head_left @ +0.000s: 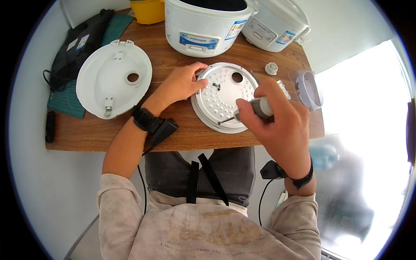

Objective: The person uses a screwdriver to remove screws from a white circular plastic lid, then separates the lid into two parts and removes a rubber gasket. The person then uses the screwdriver to remove screws from a white plastic bowl-shaped component.

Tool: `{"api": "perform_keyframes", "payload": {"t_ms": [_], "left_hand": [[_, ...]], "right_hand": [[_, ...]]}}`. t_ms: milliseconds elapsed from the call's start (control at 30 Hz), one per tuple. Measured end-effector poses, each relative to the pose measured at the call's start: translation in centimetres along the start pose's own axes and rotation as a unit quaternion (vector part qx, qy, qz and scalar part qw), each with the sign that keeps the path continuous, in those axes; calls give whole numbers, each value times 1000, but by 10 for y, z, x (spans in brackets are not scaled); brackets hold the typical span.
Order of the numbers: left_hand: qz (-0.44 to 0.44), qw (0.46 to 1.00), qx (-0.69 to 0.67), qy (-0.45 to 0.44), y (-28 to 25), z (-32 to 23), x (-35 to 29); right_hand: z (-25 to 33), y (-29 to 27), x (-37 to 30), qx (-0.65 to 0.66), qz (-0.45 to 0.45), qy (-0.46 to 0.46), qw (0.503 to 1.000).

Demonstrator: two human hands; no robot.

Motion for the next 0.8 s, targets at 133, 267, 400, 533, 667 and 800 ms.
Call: {"api": "perform_keyframes", "payload": {"t_ms": [133, 267, 400, 533, 667, 800], "left_hand": [[-6, 1000, 0, 10, 0, 0, 1], [-5, 1000, 1, 12, 0, 1, 1], [-5, 1000, 12, 12, 1, 2, 3], [-6, 1000, 19, 20, 0, 1, 2], [-6, 999, 31, 31, -1, -1, 2], [-8, 999, 33, 37, 0, 0, 3]], "right_hand": [[-11, 7, -1, 77, 74, 29, 994], [-9, 7, -3, 126, 91, 4, 988], [-6, 4, -5, 111, 70, -14, 991], [-3, 8, -4, 65, 122, -22, 990], [-1, 9, 3, 59, 104, -45, 992], [-18, 19, 1, 148, 125, 47, 980]]}}
Point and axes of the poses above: each hand's wrist, its own x-axis towards the middle knuckle, its own y-axis out of the palm, z = x × y, the point moved 10 cm from there along x, towards the middle knuckle, and after that the axes turned 13 degrees about -x, right-handed, at the moved point
